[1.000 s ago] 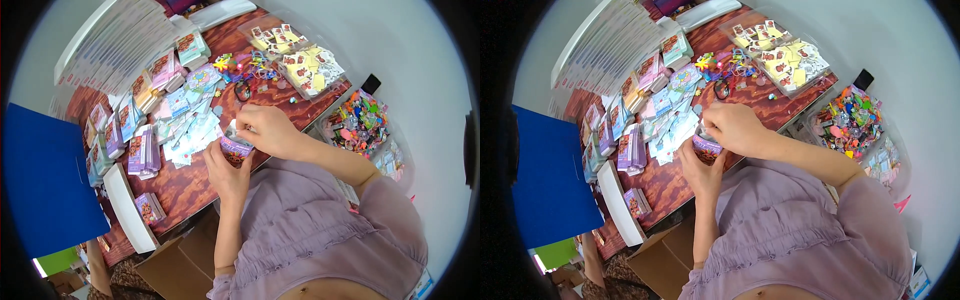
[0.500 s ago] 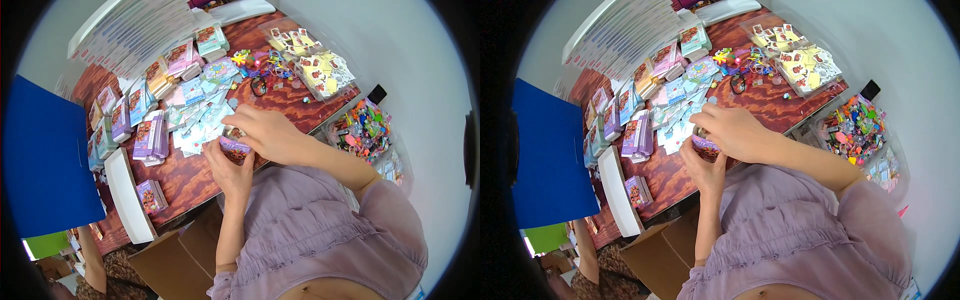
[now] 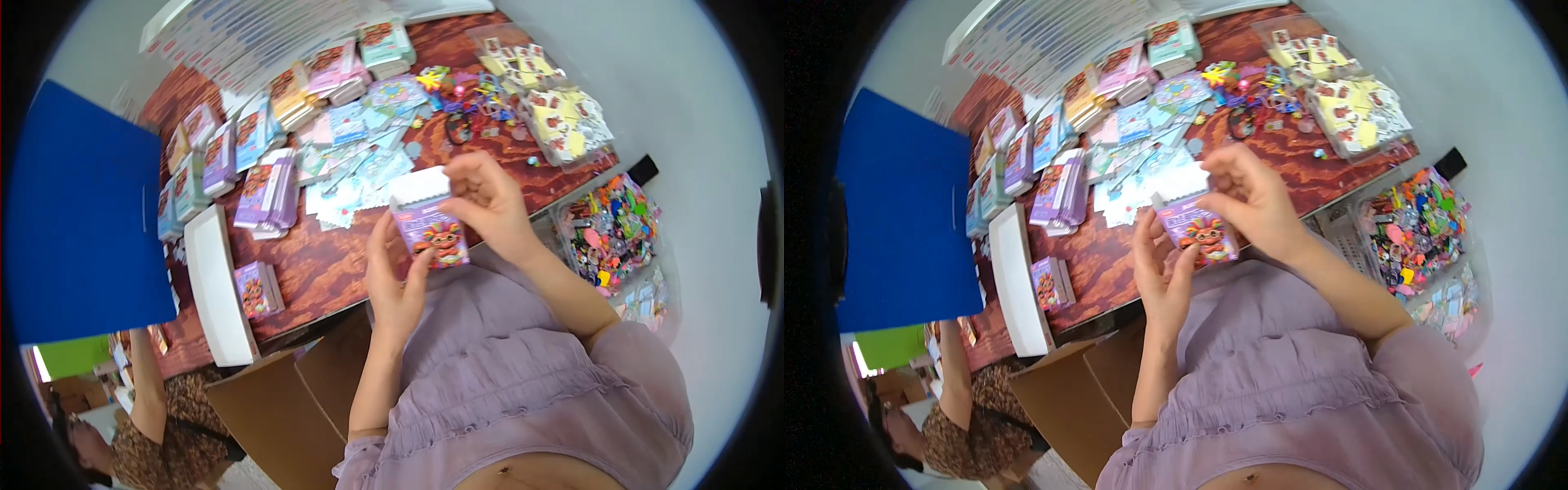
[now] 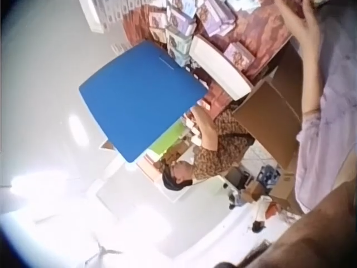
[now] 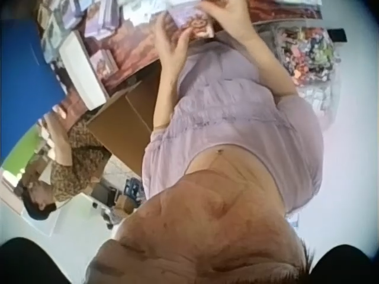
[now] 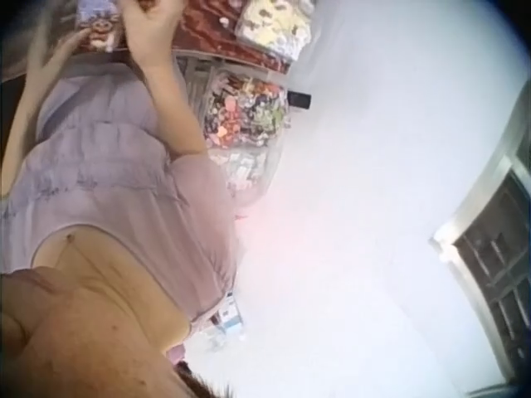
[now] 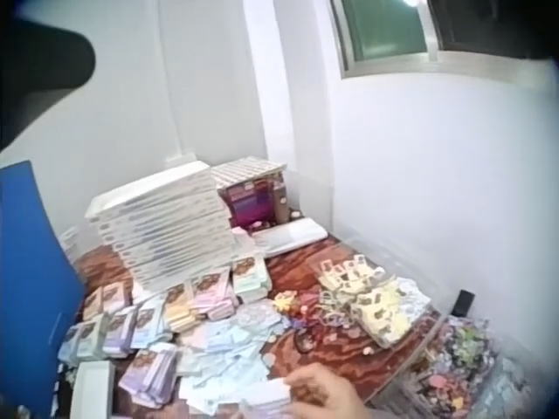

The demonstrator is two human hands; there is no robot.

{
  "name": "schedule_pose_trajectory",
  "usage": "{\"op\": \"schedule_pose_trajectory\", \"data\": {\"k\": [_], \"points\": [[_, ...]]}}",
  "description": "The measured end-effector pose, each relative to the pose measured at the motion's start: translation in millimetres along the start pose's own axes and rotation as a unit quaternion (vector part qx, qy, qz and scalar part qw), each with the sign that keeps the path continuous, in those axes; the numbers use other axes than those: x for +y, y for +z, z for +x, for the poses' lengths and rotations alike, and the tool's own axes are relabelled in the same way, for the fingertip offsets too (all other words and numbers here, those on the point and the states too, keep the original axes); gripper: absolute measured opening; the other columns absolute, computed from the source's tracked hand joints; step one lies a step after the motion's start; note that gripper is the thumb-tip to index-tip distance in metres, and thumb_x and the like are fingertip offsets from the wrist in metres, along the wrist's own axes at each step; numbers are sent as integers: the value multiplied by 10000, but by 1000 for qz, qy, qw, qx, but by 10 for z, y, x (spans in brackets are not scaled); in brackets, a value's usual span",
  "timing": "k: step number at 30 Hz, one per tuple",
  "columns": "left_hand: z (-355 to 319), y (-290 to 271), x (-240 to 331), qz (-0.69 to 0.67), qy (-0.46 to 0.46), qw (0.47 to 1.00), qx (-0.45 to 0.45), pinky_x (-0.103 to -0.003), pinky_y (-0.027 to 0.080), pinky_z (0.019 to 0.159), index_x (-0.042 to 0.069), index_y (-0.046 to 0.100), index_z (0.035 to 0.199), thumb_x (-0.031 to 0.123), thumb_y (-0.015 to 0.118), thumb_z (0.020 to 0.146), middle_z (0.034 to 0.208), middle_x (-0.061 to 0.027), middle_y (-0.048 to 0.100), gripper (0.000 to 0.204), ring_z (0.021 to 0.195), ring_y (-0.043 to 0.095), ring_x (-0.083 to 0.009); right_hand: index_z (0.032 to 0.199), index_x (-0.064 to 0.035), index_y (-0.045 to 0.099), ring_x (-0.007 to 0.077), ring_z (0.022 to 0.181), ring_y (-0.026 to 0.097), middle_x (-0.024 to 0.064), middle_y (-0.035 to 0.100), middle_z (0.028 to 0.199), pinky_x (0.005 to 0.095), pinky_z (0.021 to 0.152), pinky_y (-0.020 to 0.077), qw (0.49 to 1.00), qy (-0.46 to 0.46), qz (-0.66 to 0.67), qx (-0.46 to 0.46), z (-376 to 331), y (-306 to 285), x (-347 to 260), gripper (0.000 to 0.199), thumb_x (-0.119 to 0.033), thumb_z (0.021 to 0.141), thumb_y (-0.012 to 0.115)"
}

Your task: Unpacking smaller boxes and sorting the individual packets inside on a table.

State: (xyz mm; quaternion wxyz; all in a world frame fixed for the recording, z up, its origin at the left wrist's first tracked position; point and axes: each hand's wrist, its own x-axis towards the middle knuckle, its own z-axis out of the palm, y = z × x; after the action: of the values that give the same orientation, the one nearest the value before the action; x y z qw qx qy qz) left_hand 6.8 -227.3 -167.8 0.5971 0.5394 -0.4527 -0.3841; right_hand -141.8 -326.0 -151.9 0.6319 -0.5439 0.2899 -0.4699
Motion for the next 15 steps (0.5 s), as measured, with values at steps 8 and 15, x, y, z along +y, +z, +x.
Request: {"op": "schedule_pose_trajectory", "data": {"k": [8,15], "points": [[-20,-122,-2,-45,-54,992,-101,-283,554,864,16,388,1451,-107,618,900,1269,-102,487,610,1078,632,-194,1116,38,666,118,984,615,50,649,1042,258,871,482,992,35,-45,-109,-143,-287,120,226,35,898,607],[-58,-81,-8,17,-68,992,-109,-276,572,808,24,393,1409,-103,598,909,1267,-118,489,556,1015,652,-181,1147,-1,650,157,964,641,113,669,1098,281,813,499,989,-6,-134,-70,-204,-157,43,241,-4,910,604]]}}
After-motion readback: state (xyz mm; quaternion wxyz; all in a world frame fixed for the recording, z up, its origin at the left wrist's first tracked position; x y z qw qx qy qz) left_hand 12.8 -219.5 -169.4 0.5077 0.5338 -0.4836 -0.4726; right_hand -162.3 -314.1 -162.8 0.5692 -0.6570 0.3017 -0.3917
